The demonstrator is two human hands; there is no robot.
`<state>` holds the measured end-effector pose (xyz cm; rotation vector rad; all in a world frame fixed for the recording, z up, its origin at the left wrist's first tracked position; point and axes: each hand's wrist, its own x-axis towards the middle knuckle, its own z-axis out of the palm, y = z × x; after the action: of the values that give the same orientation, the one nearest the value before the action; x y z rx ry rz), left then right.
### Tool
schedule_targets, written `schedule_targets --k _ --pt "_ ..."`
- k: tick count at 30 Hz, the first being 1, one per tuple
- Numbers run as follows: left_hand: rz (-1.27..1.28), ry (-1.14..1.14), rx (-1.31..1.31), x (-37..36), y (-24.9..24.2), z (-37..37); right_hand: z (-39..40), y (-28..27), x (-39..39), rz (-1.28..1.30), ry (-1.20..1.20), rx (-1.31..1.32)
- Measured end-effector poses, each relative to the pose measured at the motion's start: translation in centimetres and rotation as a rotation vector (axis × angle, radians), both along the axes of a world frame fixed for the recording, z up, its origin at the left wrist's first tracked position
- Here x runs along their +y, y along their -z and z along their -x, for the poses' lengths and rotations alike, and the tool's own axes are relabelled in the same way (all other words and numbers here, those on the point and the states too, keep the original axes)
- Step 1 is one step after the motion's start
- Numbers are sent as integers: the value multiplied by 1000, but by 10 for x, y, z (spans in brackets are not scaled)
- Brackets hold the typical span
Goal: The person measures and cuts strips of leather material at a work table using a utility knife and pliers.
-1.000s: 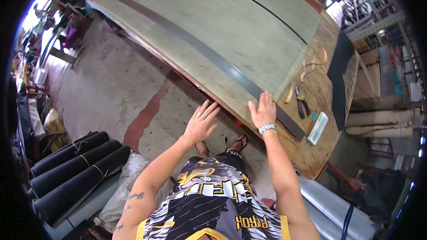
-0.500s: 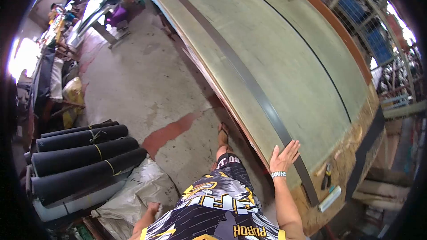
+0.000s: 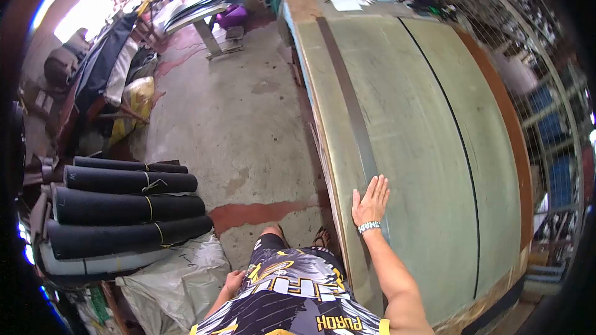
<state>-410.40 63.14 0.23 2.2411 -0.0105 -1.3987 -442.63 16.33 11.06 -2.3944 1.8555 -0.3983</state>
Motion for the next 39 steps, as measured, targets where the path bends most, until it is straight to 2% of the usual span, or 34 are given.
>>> schedule_targets --k 2,5,9,10,13,15,16,17,18,19,21,23,28,29,30,31,32,34,35,36,37,39 --pt "-4 -40 3 -26 -4 -12 -25 6 -54 40 -28 4" --pt "-53 -100 76 -50 20 -38 -65 13 -118 79 -28 5" --pt "-142 131 30 -107 19 -80 -119 15 -193 31 13 29" --pt "-68 145 6 -116 24 -93 -132 9 -210 23 36 41" --pt "-136 269 250 -154 32 -165 -172 -8 -229 -33 175 73" --pt "-168 227 179 -203 58 -225 -193 -5 -245 -39 259 123" --pt "-63 181 95 -226 55 -258 -199 -4 -253 -31 263 126" --pt "121 130 -95 -244 64 -292 -200 -4 -257 -38 268 136" --pt "114 254 -433 -265 63 -326 -199 -2 -245 -64 283 146" --pt "112 49 -412 -285 63 -355 -196 2 -235 -103 307 166" --pt "175 -103 -357 -339 46 -412 -201 4 -250 -142 348 182" --pt "277 -150 -369 -382 35 -450 -217 -1 -262 -169 391 200" --pt "48 21 -290 -454 36 -486 -270 -6 -320 -165 475 222" --pt "53 12 -251 -458 56 -485 -280 -2 -334 -151 483 225" --pt "3 109 -201 -465 68 -486 -286 5 -348 -101 466 212" --pt "-49 116 -103 -482 55 -479 -297 9 -363 -76 449 198" --pt "-36 154 -128 -486 70 -473 -307 10 -377 -52 431 188" --pt "-85 228 -60 -510 57 -458 -321 5 -402 -31 386 167" --pt "-160 238 -37 -523 52 -453 -330 5 -420 -34 395 179" --pt "-130 192 -11 -531 42 -447 -339 6 -428 -50 408 193" --pt "-148 82 54 -541 36 -440 -346 6 -437 -64 419 211" --pt "-74 9 152 -561 52 -440 -362 -6 -465 -115 400 204"
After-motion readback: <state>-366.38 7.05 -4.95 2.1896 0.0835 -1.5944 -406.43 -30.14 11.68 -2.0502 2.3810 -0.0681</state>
